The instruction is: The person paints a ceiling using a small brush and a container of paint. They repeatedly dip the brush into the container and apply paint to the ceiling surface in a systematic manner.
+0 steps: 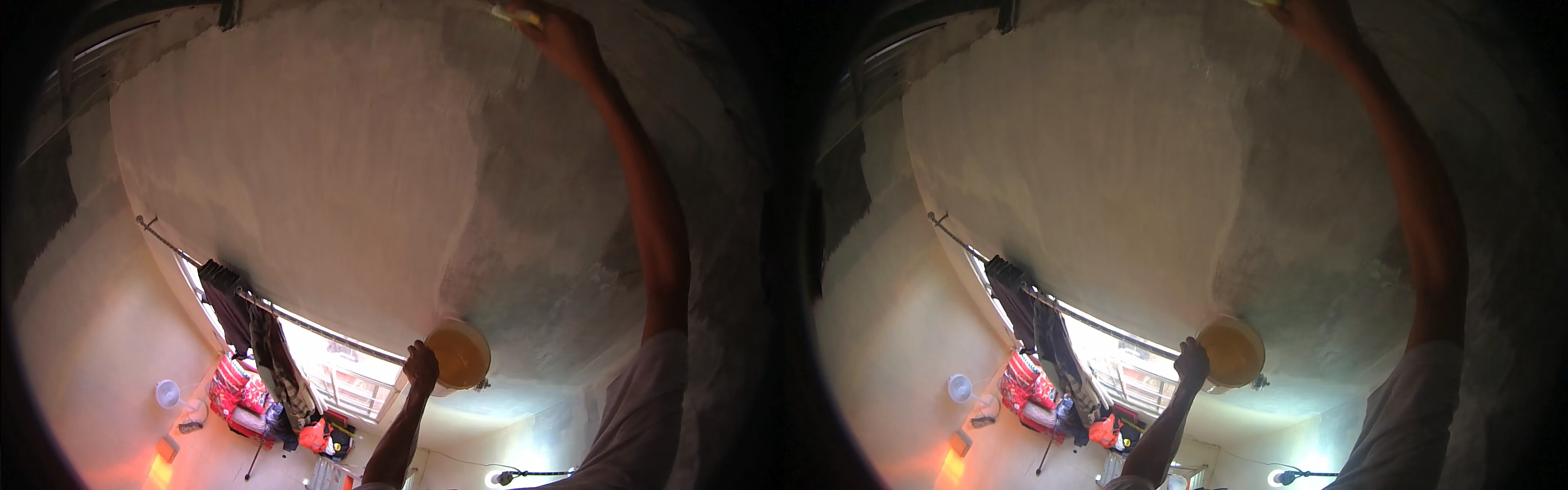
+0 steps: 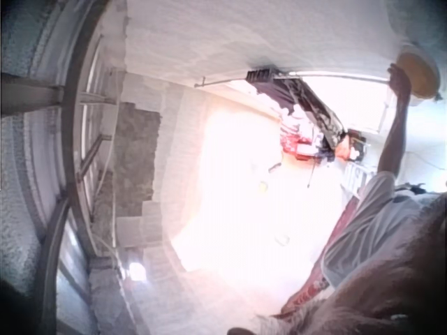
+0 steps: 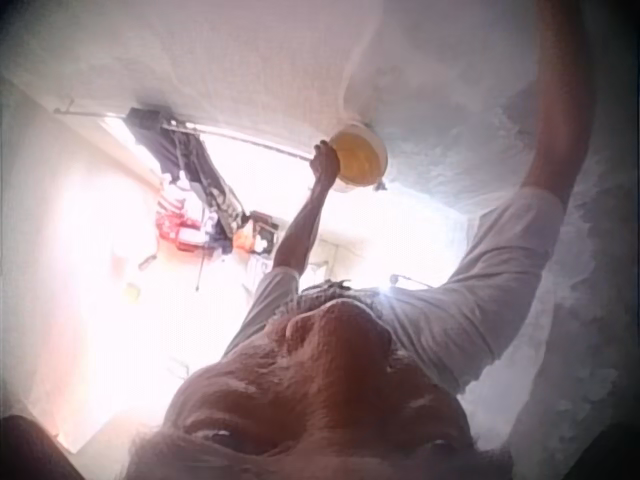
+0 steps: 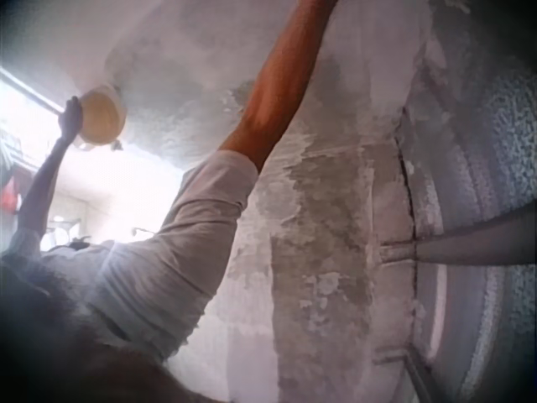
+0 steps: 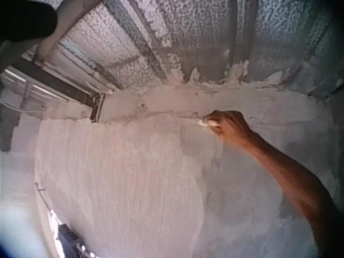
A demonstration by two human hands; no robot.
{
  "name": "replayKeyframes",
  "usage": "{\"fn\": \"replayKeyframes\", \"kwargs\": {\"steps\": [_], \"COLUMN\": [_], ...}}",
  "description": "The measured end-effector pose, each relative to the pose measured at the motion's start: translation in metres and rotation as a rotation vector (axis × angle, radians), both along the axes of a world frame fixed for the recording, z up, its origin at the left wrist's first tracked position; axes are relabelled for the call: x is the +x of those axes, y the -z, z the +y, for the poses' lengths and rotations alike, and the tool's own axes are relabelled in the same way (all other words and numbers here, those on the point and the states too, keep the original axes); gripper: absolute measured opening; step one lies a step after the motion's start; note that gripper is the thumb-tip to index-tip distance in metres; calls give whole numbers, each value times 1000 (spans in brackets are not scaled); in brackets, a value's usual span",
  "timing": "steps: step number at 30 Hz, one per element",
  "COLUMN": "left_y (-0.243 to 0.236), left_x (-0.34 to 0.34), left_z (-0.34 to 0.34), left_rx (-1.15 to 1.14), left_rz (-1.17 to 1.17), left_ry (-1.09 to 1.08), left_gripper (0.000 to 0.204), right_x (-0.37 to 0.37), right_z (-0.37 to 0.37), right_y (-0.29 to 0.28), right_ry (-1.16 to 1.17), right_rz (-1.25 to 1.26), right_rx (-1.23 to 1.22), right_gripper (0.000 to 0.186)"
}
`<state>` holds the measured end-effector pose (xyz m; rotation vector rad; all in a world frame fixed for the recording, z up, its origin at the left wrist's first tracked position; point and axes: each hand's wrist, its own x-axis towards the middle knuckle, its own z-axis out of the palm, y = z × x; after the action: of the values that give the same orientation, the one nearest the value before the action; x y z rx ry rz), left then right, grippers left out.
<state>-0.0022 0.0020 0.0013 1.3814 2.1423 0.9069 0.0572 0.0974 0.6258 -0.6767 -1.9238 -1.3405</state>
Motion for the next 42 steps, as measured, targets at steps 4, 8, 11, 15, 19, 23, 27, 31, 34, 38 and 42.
{"fn": "replayKeyframes", "kwargs": {"steps": [4, 8, 11, 15, 19, 23, 27, 31, 34, 38, 42], "left_y": [2, 2, 3, 2, 5, 2, 9, 3, 6, -1, 8], "left_x": [2, -1, 0, -3, 6, 1, 2, 1, 0, 5, 1], "left_z": [2, 2, 3, 3, 3, 1, 5, 3, 2, 0, 2], "left_rx": [-11, -7, 4, 8, 21, 24, 37, 19, 18, 31, 27], "left_rz": [-17, -16, -10, 21, 29, 31, 44, 31, 26, 9, 23], "left_ry": [7, 0, -6, -19, 5, -13, -6, -9, -7, 4, 21], "left_gripper": [22, 23, 23, 23, 22, 22, 23, 24, 24, 24, 24], "right_x": [29, 34, 31, 46, 53, 59, 72, 65, 53, 47, 36], "right_z": [27, 5, -26, 6, -19, 3, 19, -8, -32, -21, 5], "right_y": [58, 125, 128, 49, -12, -1, 84, 168, 196, 163, 106], "right_ry": [-93, -107, -42, -78, 10, -24, -171, -124, -87, 32, 37], "right_rz": [-194, -244, -135, 135, 78, 5, -127, -345, -326, -161, 41], "right_rx": [151, -82, -397, -580, -140, -30, -3, -127, -402, -442, -338], "right_gripper": [36, 38, 31, 25, 20, 28, 39, 45, 35, 22, 39]}}
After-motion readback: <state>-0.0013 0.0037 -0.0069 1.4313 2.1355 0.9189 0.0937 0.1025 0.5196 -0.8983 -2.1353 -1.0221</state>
